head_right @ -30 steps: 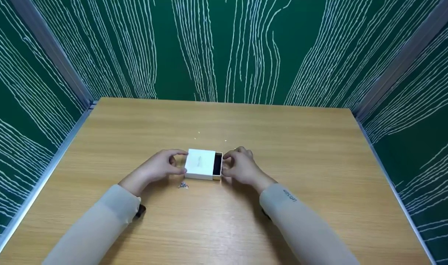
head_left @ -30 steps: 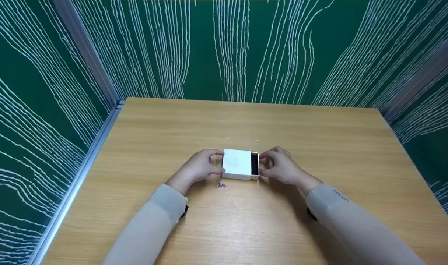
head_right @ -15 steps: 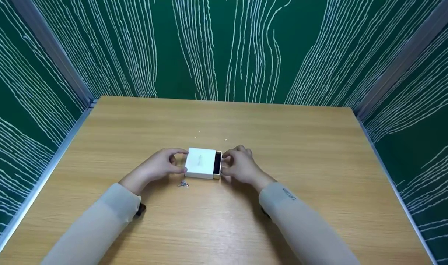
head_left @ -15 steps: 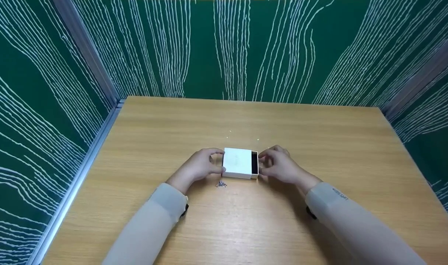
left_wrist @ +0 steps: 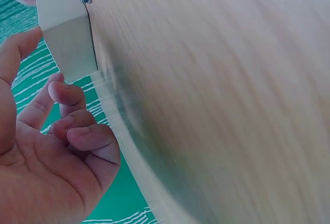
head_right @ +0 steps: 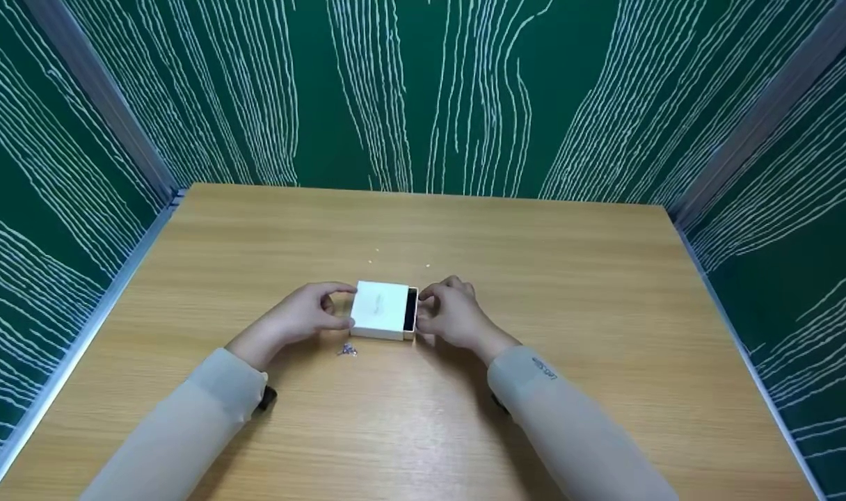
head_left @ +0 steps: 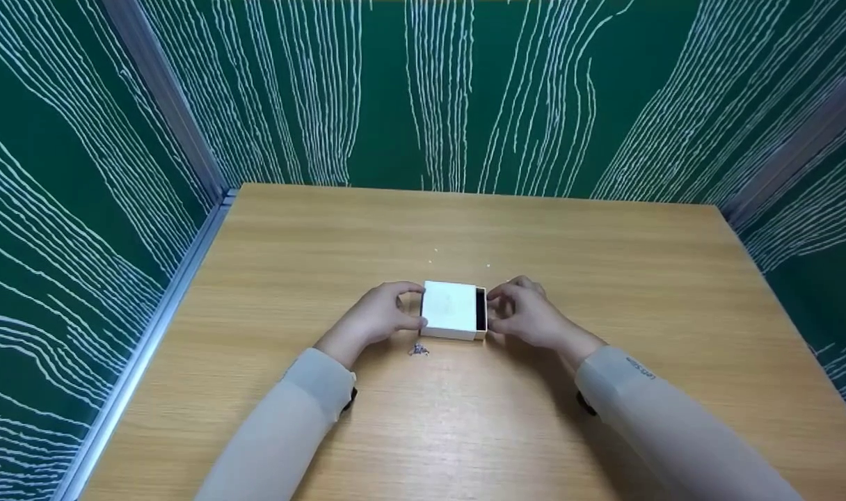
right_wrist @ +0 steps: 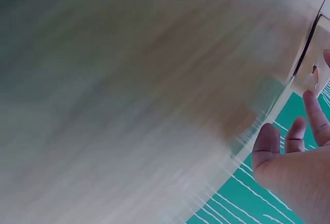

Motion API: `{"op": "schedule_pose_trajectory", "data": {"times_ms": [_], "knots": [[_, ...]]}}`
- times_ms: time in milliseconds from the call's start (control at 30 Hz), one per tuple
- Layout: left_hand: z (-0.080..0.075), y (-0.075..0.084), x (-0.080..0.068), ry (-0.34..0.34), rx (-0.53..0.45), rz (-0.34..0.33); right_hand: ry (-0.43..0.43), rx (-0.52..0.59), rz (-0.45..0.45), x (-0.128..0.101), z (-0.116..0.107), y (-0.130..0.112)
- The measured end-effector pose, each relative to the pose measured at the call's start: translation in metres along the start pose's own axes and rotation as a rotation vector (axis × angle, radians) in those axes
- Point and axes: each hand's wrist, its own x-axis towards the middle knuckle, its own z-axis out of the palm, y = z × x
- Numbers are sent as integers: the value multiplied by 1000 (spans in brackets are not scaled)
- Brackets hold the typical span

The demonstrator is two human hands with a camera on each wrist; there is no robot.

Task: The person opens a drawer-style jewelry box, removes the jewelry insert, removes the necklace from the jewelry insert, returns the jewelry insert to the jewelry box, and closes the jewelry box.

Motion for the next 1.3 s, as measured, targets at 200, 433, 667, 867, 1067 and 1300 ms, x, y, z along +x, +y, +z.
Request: {"op": "schedule_pose_trajectory", "data": {"times_ms": [200,433,667,867,1067,1300], "knots": [[1,0,0,3,11,-4,10,5,-5,1,2,-1],[1,-1,1,-2,19,-15,8,21,0,3,6,-4],[0,0,0,2,5,-13,-2,26,-17,6,9,-4],[0,1,-1,5,1,-24,-11,36,-6,9,10,-3],[0,2,-1,7,-1,-11,-12,24,13,10,11,-5],[0,-1,0,6,-1,2,-13,21,19,11,12,-7]]}}
